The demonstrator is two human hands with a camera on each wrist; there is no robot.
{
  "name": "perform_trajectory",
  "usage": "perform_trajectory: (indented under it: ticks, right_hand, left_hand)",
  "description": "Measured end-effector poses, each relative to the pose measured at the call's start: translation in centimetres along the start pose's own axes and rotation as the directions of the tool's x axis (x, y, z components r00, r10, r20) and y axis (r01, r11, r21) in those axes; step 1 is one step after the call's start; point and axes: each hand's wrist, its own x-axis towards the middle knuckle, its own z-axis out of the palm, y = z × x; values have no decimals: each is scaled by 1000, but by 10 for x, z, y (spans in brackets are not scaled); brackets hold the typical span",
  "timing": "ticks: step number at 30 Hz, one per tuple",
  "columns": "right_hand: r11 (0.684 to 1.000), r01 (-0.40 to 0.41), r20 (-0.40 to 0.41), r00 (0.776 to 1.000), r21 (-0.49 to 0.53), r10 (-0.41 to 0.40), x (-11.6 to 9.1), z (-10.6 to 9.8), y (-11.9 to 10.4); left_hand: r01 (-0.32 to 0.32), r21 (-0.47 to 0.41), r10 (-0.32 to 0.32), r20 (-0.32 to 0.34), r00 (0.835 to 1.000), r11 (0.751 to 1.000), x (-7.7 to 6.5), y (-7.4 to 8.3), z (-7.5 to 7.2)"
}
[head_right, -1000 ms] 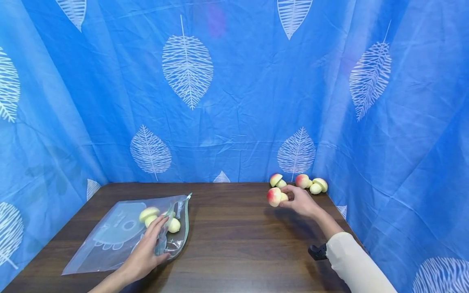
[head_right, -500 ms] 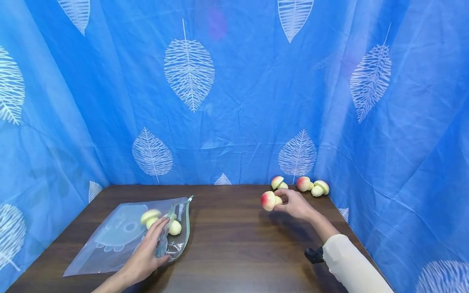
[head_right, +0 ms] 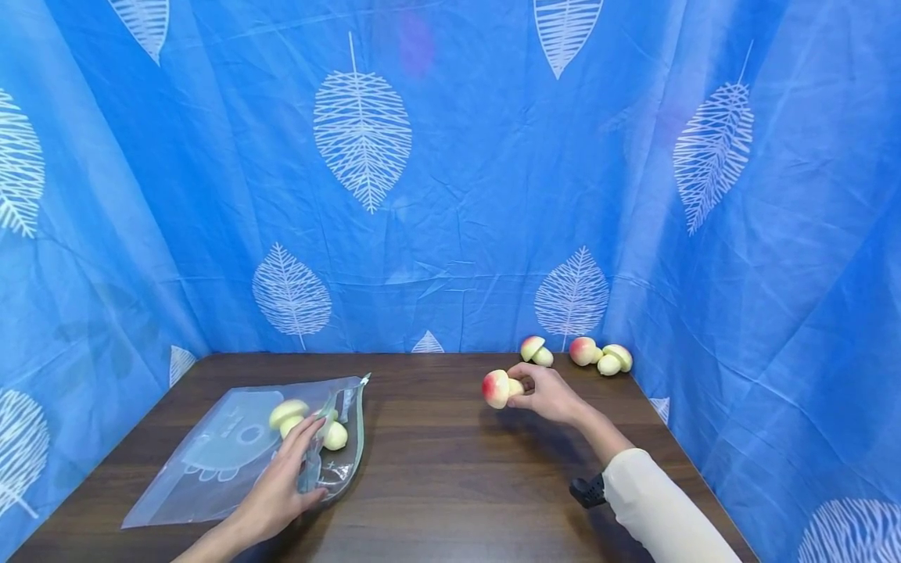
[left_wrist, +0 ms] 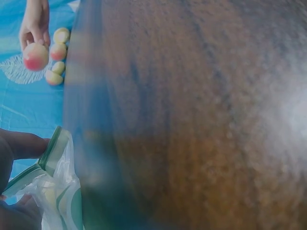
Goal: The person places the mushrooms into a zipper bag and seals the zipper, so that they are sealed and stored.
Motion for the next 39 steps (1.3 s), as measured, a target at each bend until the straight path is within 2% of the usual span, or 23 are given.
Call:
perform_trajectory:
  ticks: [8, 23, 39]
  right_hand:
    - [999, 43, 16, 999, 21, -43, 10, 11, -7]
    - [997, 56, 41, 997, 55, -58, 30, 38, -25]
    - [995, 57, 83, 995, 84, -64, 55, 75, -55]
  left_hand:
    - [-10, 18, 10, -2, 1000, 1000, 0, 0, 1]
    - [-41, 24, 42, -21, 999, 999, 2, 2, -1]
    - [3, 4, -3, 15, 1000, 1000, 2, 6, -3]
